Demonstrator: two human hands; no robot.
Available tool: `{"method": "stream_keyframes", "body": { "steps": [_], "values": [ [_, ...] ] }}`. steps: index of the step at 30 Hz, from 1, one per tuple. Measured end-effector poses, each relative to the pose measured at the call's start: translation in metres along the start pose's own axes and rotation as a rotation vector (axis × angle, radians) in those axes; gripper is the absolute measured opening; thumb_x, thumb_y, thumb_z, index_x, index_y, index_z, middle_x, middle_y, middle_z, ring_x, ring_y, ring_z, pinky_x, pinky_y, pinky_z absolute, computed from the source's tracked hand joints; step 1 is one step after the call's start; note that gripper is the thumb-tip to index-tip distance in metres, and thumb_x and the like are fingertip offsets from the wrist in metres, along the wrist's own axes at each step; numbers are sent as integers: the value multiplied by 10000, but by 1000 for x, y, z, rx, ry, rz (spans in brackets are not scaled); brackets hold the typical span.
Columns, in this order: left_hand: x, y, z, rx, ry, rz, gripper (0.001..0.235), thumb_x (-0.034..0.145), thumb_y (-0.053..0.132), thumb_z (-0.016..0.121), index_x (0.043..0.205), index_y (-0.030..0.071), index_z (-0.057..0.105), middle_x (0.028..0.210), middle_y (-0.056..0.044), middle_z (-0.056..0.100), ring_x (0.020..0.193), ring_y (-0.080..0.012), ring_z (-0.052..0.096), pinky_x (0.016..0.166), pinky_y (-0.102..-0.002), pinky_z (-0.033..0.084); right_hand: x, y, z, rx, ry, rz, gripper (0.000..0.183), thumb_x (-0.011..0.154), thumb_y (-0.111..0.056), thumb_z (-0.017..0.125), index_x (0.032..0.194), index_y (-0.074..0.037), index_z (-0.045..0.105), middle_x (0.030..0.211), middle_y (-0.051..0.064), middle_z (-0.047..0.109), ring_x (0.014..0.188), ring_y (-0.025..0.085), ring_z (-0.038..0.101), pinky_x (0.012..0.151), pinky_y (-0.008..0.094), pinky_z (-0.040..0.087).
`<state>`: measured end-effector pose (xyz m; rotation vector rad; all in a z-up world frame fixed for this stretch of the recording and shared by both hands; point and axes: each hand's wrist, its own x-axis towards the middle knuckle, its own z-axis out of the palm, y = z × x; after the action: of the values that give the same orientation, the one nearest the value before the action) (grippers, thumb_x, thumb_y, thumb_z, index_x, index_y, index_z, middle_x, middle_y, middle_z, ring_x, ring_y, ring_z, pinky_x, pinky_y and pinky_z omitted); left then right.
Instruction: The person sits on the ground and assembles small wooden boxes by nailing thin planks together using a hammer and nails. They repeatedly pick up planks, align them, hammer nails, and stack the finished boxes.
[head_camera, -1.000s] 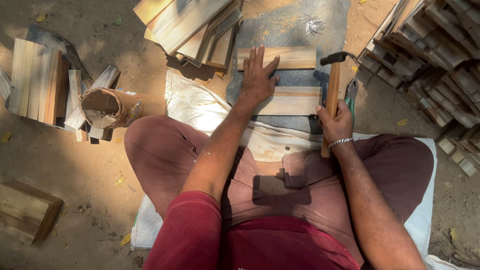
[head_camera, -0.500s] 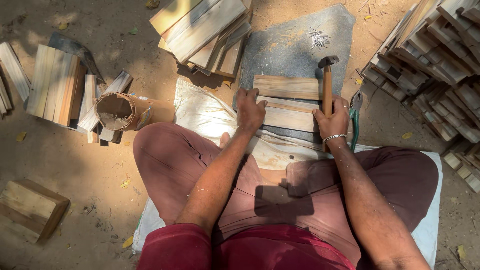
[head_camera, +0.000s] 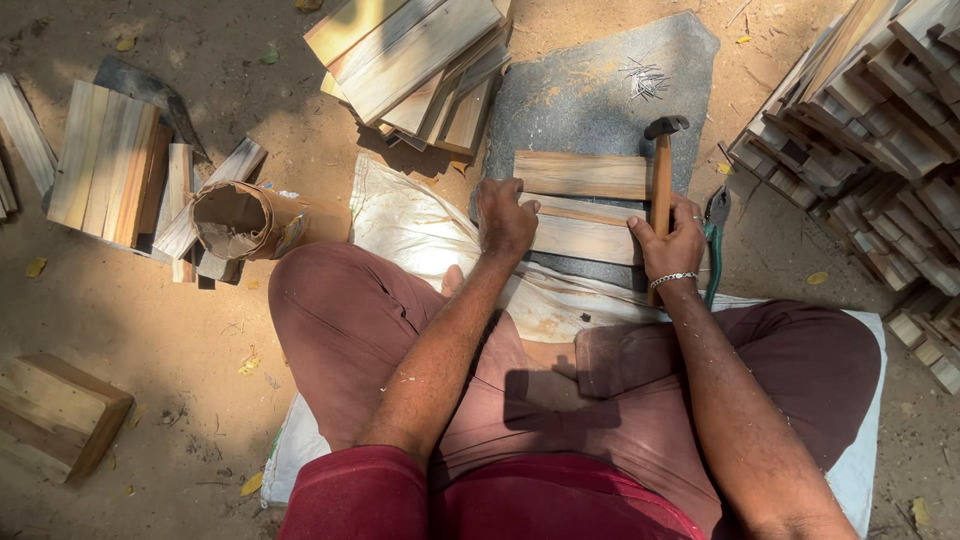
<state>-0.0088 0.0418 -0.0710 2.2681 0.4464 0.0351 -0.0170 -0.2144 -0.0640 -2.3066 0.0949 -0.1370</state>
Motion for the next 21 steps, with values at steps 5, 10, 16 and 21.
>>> {"method": "stream_keyframes", "body": {
  "steps": [5, 10, 16, 21],
  "values": [
    [4, 2, -3, -38, 7, -10, 387, 760, 114, 841, 1093, 13, 670, 1124, -194, 582, 1161, -387, 547, 1004, -482, 457, 6, -6, 2, -34, 6, -10, 492, 814, -189, 908, 1192, 5, 660, 1234, 167, 630, 1114, 329, 645, 954, 441, 521],
    [2, -2, 1, -15, -5, -13, 392, 770, 110, 837, 1105, 26, 653, 1123, -197, 573, 1143, -387, 548, 986, -490, 458, 10, -10, -1, -89, -24, 92, 510, 749, -203, 931, 1121, 7, 652, 1134, 159, 621, 1016, 325, 645, 860, 437, 544],
    [2, -4, -1, -19, -7, 5, 399, 771, 128, 843, 1098, 34, 636, 1111, -182, 556, 1138, -375, 537, 972, -493, 454, 12, -10, 4, -40, -36, 83, 478, 783, -150, 922, 1133, 1, 633, 1125, 148, 619, 999, 278, 674, 870, 408, 569],
    [1, 0, -6, 8, -29, -16, 422, 766, 158, 857, 1109, 45, 640, 1125, -163, 545, 1143, -353, 520, 964, -478, 451, 11, -1, 6, 45, -41, 102, 506, 780, -138, 908, 1189, -5, 640, 1168, 121, 632, 1039, 248, 677, 923, 394, 568]
  ]
}}
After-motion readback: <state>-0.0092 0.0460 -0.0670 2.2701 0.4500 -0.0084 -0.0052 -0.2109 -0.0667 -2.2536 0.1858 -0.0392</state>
